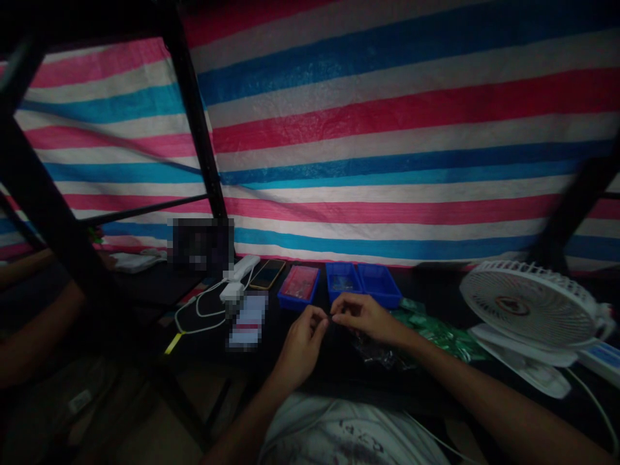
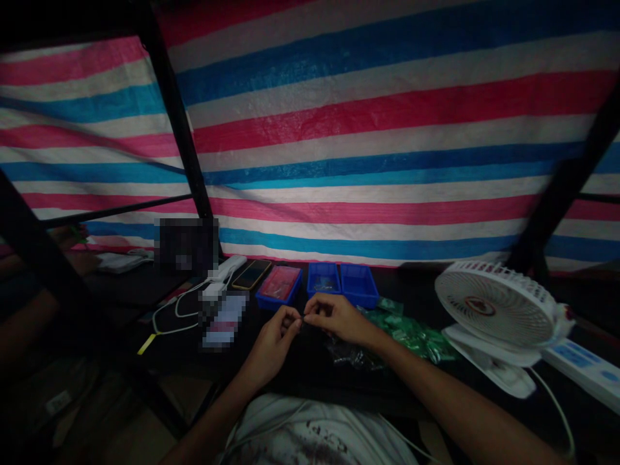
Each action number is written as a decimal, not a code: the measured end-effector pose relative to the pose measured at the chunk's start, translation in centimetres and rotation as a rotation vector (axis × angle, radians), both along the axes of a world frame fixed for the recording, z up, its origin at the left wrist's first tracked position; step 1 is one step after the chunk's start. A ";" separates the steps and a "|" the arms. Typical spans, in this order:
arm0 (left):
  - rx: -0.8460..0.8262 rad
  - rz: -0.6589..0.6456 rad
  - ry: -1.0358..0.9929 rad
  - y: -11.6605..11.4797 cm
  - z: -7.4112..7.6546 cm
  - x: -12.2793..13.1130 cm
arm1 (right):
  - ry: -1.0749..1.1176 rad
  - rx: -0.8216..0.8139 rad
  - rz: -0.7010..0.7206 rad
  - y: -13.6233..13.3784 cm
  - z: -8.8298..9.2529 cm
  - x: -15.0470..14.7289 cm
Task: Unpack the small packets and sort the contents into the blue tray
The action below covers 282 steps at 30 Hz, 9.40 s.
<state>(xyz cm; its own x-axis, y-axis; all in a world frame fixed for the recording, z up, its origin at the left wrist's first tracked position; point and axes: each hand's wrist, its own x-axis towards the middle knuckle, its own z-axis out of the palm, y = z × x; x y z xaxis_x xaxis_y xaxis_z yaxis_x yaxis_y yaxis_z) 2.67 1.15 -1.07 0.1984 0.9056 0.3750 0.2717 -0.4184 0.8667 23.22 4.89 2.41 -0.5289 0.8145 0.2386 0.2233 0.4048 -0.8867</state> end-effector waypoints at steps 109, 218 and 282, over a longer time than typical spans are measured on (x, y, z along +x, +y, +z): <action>-0.151 -0.058 -0.207 0.5 0.3 0.0 | 0.024 0.035 0.079 0.3 -0.3 -0.3; -0.142 0.020 -0.310 0.7 0.4 -0.1 | -0.840 0.454 -0.469 0.6 -0.3 1.2; -0.209 -0.003 -0.323 0.9 0.3 -0.1 | 0.090 0.056 -0.079 0.7 0.3 0.3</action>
<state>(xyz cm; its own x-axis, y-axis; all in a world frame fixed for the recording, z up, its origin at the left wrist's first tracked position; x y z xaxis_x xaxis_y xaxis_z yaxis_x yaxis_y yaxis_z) 2.53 2.04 -0.81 0.1028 0.9687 0.2259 -0.0302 -0.2239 0.9741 23.52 5.59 2.73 -0.4379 0.8368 0.3286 0.1769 0.4385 -0.8811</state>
